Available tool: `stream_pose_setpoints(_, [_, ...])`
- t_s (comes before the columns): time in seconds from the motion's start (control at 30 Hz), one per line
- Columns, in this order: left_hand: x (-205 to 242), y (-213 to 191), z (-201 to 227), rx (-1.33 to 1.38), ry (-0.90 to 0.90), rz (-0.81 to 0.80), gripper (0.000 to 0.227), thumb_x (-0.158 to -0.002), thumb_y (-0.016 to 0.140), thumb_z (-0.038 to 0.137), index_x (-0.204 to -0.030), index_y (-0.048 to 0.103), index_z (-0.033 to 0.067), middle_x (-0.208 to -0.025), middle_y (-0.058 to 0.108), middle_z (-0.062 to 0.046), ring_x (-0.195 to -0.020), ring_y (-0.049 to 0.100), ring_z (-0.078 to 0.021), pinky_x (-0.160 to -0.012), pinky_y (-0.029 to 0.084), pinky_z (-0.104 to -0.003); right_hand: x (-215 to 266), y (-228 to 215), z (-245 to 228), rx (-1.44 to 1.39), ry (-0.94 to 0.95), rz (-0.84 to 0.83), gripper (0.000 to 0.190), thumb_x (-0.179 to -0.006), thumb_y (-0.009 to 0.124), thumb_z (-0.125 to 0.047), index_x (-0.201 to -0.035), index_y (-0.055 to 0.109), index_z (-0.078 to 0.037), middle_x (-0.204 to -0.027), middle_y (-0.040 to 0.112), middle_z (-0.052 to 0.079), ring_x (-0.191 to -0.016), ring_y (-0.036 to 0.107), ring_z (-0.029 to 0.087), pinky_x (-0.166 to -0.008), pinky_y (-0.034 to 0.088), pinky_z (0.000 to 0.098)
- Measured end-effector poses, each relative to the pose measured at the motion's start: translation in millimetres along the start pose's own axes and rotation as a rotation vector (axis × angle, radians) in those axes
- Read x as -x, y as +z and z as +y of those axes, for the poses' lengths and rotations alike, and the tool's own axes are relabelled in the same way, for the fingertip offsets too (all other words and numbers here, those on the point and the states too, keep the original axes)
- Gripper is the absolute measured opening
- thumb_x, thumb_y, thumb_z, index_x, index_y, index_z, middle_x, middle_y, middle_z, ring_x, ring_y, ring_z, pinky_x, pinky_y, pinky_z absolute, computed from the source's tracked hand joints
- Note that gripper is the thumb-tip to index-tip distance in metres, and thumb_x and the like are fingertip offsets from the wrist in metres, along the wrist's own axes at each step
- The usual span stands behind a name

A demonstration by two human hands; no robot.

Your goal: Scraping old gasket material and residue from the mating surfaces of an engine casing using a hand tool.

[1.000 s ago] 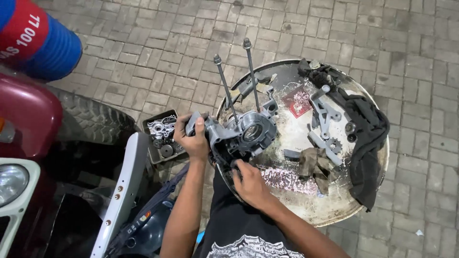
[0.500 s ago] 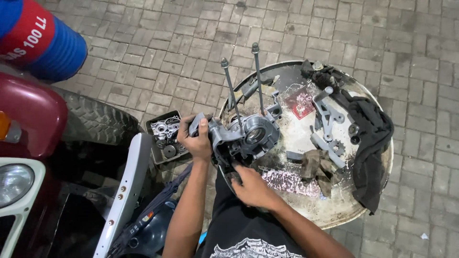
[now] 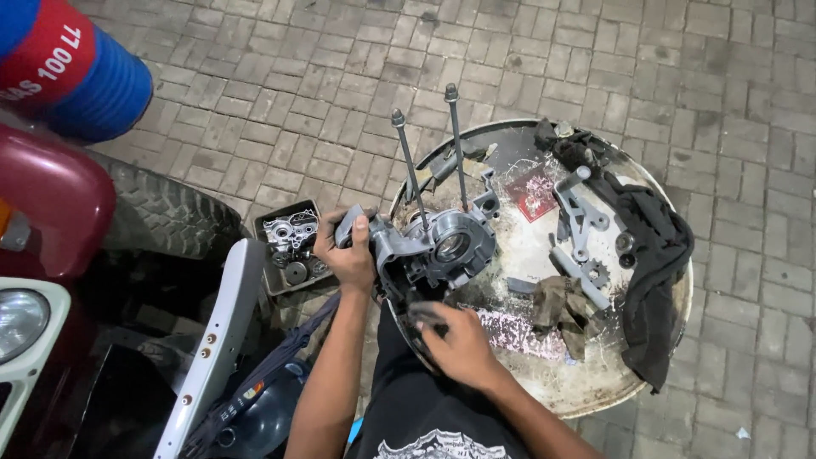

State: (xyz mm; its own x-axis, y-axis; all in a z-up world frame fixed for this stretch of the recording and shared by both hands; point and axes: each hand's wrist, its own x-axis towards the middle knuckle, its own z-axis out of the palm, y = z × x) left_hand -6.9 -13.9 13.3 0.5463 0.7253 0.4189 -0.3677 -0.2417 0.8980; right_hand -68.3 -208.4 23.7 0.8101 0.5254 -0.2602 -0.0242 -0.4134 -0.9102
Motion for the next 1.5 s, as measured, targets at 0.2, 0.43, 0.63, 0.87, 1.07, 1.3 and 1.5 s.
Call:
stream_pose_setpoints(0.2, [2,-8,-1,-0.191,0.035,0.031,0.033,-0.091,0.067,0.039,-0.091,0.062,0.0060,-0.085,0.061,-0.005,-0.078,0.056,-0.0164,-0.071,0.047,-0.032,2,0,-45,-0.004,-0.279,0.393,0.035,-0.096,0.061,-0.009,-0.130,0.067,-0.003,-0.111,0.080,0.012,-0.033,0.037,0.004,-0.029,0.030,0.0243])
stream_pose_setpoints(0.43, [10,-8,-15,-0.155,-0.016,0.174,0.027,-0.085,0.078,0.032,-0.086,0.067,0.0074,-0.074,0.064,-0.011,-0.073,0.056,-0.0122,-0.068,0.046,-0.032,-36,4,-74,-0.016,-0.072,-0.038,0.054,-0.091,0.058,-0.008,-0.138,0.051,0.017,-0.127,0.062,0.040,-0.123,0.060,0.051,-0.091,0.057,0.0565])
stream_pose_setpoints(0.63, [10,-11,-31,-0.157,-0.013,0.184,0.024,-0.086,0.077,0.027,-0.085,0.066,0.0063,-0.074,0.065,-0.014,-0.075,0.057,-0.0136,-0.069,0.047,-0.032,-39,-25,-100,0.095,0.013,-0.429,0.075,-0.095,0.060,-0.020,-0.149,0.028,0.020,-0.152,0.034,0.042,-0.146,0.031,0.054,-0.119,0.030,0.0632])
stream_pose_setpoints(0.87, [15,-2,-13,-0.171,-0.040,0.143,0.027,-0.086,0.079,0.033,-0.086,0.069,0.0075,-0.075,0.068,-0.015,-0.074,0.063,-0.0158,-0.069,0.049,-0.033,-40,-20,-71,0.166,-0.110,-0.370,0.064,-0.085,0.069,-0.013,-0.138,0.049,0.017,-0.133,0.056,0.040,-0.131,0.052,0.051,-0.107,0.044,0.0587])
stream_pose_setpoints(1.07, [12,-4,-17,-0.215,-0.056,0.145,0.029,-0.086,0.080,0.031,-0.088,0.069,0.0041,-0.078,0.067,-0.021,-0.080,0.069,-0.0267,-0.072,0.050,-0.036,-39,-29,-73,0.073,-0.083,-0.355,0.080,-0.084,0.074,-0.017,-0.148,0.040,0.016,-0.146,0.046,0.041,-0.142,0.040,0.049,-0.118,0.032,0.0584])
stream_pose_setpoints(1.3, [12,0,12,-0.161,0.001,0.014,0.030,-0.092,0.069,0.037,-0.097,0.063,0.0083,-0.081,0.074,-0.008,-0.068,0.073,-0.0191,-0.063,0.060,-0.031,-20,-40,-80,-0.224,0.153,-0.497,0.096,-0.088,0.070,-0.029,-0.162,0.011,-0.013,-0.171,0.011,0.012,-0.130,0.066,0.033,-0.115,0.044,0.0520])
stream_pose_setpoints(1.5, [12,3,16,-0.279,0.036,0.029,0.034,-0.090,0.069,0.039,-0.097,0.068,0.0058,-0.086,0.070,-0.007,-0.075,0.067,-0.0210,-0.071,0.055,-0.034,-40,-30,-58,-0.178,0.155,-0.384,0.105,-0.085,0.073,-0.040,-0.160,0.011,0.000,-0.169,0.013,0.021,-0.155,0.022,0.037,-0.123,0.023,0.0515])
